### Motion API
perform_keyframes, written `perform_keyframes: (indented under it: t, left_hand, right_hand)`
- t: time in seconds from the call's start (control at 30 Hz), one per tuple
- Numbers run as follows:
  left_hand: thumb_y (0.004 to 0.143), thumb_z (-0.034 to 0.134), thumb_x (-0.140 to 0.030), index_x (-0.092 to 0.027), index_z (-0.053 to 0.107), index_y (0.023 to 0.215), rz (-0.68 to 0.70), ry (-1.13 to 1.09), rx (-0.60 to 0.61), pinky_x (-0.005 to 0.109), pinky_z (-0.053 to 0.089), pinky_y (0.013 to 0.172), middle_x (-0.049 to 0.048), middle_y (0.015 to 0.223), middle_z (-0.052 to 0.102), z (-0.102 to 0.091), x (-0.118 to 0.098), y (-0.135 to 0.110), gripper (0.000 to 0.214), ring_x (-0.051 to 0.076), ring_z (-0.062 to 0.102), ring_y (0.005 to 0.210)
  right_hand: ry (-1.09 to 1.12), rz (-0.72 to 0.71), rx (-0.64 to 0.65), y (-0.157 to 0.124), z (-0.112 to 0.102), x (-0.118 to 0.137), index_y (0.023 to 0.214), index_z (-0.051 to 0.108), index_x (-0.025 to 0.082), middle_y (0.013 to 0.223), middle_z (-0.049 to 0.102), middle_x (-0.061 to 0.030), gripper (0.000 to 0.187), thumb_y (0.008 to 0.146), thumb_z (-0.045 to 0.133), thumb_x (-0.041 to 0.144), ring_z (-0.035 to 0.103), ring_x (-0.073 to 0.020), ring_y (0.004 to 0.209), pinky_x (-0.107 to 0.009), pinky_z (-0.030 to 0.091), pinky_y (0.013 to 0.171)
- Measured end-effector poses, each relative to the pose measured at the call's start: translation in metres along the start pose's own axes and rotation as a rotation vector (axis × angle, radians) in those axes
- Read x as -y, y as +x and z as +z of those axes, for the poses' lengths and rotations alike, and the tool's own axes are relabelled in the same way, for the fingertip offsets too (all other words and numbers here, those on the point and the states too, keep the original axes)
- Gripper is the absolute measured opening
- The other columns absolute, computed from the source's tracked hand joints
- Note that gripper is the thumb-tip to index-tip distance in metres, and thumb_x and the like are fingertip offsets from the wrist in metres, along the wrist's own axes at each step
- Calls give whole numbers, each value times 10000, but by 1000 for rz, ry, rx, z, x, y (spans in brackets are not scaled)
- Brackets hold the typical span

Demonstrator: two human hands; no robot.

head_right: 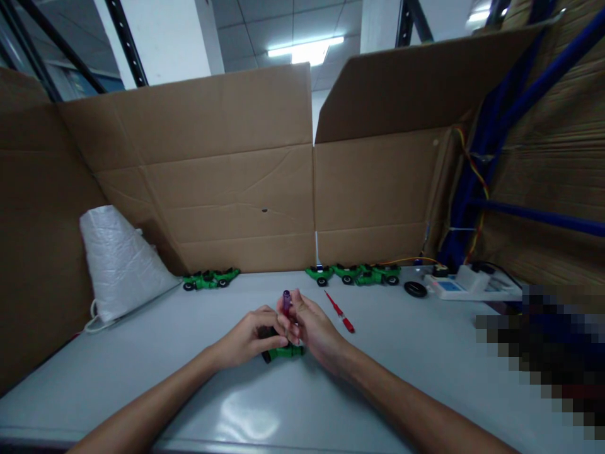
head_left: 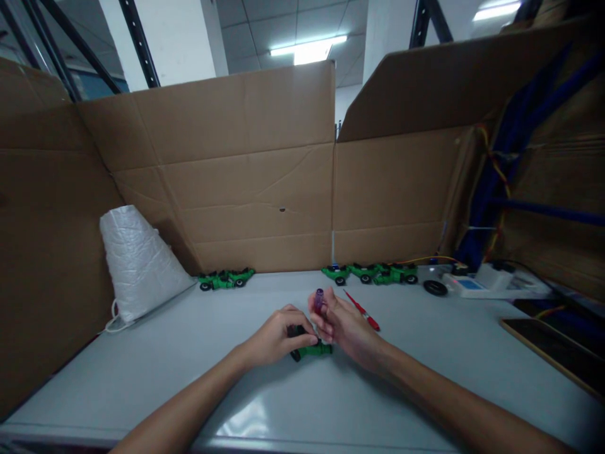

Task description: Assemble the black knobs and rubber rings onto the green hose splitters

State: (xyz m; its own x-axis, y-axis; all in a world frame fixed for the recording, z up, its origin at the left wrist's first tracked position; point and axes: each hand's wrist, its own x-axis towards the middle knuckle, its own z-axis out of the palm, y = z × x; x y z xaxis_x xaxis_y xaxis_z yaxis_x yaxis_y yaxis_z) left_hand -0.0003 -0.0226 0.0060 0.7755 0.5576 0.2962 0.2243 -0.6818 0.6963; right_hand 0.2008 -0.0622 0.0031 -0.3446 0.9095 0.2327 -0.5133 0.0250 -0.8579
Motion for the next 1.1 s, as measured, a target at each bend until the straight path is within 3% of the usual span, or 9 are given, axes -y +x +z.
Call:
perform_keyframes:
  t: [0.1, 0.23, 0.33, 0.43, 0.53, 0.7, 0.87, 0.97, 1.1]
  left_hand:
    - [1004, 710, -486, -210, 830, 1020, 1, 7, 2, 351, 436, 1043, 84, 1072, 808, 1, -1, 0, 302, 232, 674, 1076]
    - [997, 707, -518, -207, 826, 1013, 0, 13, 3, 354, 439, 1038, 81, 1040, 806, 2, -1, 0, 333, 231, 675, 1062]
    - [1009, 698, -497, -207, 827, 1028, 2, 13, 11, 348, 436, 1040, 80, 1049, 806, 2, 0, 0, 318, 226, 671, 1065]
    - [1007, 701, -495, -211, 832, 1027, 1, 26, -10, 347, 445, 1023, 80, 1034, 804, 2, 0, -1, 314, 230, 670, 1075]
    - [1000, 713, -489, -204, 828, 993, 14, 20, -13, 353, 445, 1035, 86, 1060, 804, 3, -1, -1, 308, 232, 676, 1086]
    - [1003, 714, -479, -196, 823, 992, 12, 11, -2, 345, 452, 1025, 83, 1028, 809, 3, -2, 0, 303, 224, 683, 1060]
    - [1004, 719, -461, -207, 822, 1001, 11, 9, -6, 337, 447, 1031, 78, 1062, 807, 4, -2, -1, 274, 225, 677, 1099]
    - [1004, 717, -465, -206, 824, 994, 11, 2, 2, 336, 450, 1031, 77, 1059, 804, 4, -2, -1, 280, 222, 676, 1085]
    - [1007, 715, -462, -200, 821, 995, 9, -3, 2, 345, 447, 1039, 78, 1057, 807, 5, -2, 0, 283, 223, 674, 1088]
  right_hand:
    - [-35, -34, -5, 0, 0, 0, 914, 564, 224, 679, 546, 46, 495, 934, 722, 693, 358, -83, 493, -190, 287, 446]
    - [-65, 16, -23, 0, -1, 0, 815, 589, 192, 616, 503, 39, 607, 919, 656, 786, 327, -72, 464, -191, 236, 416]
    - [-30, 44, -6, 0, 0, 1, 834, 602, 190, 615, 466, 48, 661, 902, 606, 847, 344, -77, 476, -191, 266, 422]
    - [0, 7, -15, -1, 1, 1, 902, 565, 220, 677, 507, 49, 603, 901, 645, 817, 358, -81, 492, -188, 307, 430]
    - [-44, -13, -42, -1, 1, 1, 871, 538, 222, 695, 543, 44, 548, 912, 711, 739, 357, -72, 483, -182, 294, 424]
    - [-18, 52, -43, 0, 3, 3, 820, 567, 207, 586, 435, 69, 668, 871, 617, 871, 328, -77, 453, -189, 281, 414]
    - [-40, -16, -67, 1, 3, 3, 845, 545, 222, 637, 504, 60, 597, 865, 717, 794, 380, -81, 470, -191, 330, 441]
    - [-58, 14, -61, 1, 2, 3, 791, 568, 200, 605, 490, 48, 656, 870, 655, 845, 386, -79, 462, -191, 311, 432]
    - [-16, 7, -65, 1, 3, 3, 866, 584, 215, 629, 490, 59, 651, 850, 659, 862, 375, -84, 467, -193, 328, 432]
